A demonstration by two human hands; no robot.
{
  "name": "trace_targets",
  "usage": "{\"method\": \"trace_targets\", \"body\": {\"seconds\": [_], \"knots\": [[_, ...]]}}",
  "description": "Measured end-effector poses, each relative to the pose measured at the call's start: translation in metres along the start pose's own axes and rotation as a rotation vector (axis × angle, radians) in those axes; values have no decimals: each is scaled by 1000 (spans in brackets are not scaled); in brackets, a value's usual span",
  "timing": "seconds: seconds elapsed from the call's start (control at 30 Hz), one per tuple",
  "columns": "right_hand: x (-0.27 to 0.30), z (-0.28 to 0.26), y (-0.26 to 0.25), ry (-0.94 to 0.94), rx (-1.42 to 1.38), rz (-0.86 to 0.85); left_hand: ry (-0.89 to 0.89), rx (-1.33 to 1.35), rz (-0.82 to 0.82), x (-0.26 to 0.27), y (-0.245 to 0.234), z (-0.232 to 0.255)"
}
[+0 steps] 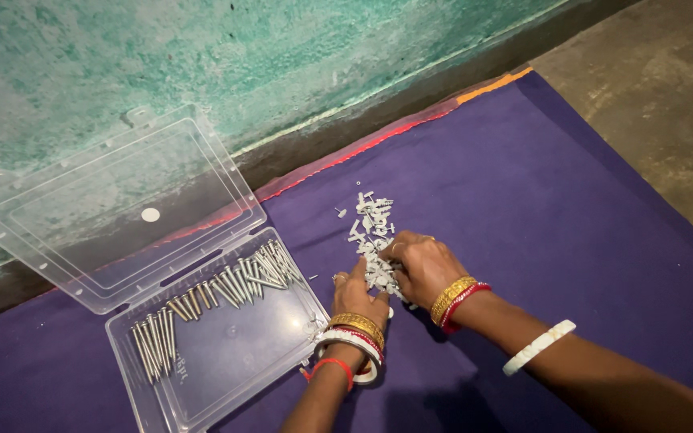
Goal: The person sorts long metal nails and white plastic washers by hand on a purple cloth, picking individual items from a pile and placing the nails into specific compartments of a transparent plastic box.
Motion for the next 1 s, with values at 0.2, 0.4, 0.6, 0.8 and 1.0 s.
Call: {"method": "trace_targets", "body": {"seconds": [0.2,0.4,0.6,0.8,1.0], "knots": [[7,16,5,111,49,-50,-12,-3,-7,-1,4,-6],[13,33,-1,348,-186,59,17,-38,-5,1,5,-6],[7,19,-17,422,-319,133,109,111,101,13,-24,3],[-16,-41,-2,251,-553,89,264,246,355,23,-88,-10],[-14,-88,44,225,-648,-152,25,228,307,38,-127,-54]]}}
Point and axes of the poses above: each hand's wrist, its own x-axis away from the middle knuckle, its own y-axis out of the palm, z = x × y, the point moved 9 cm from there along -x, towards the middle knuckle
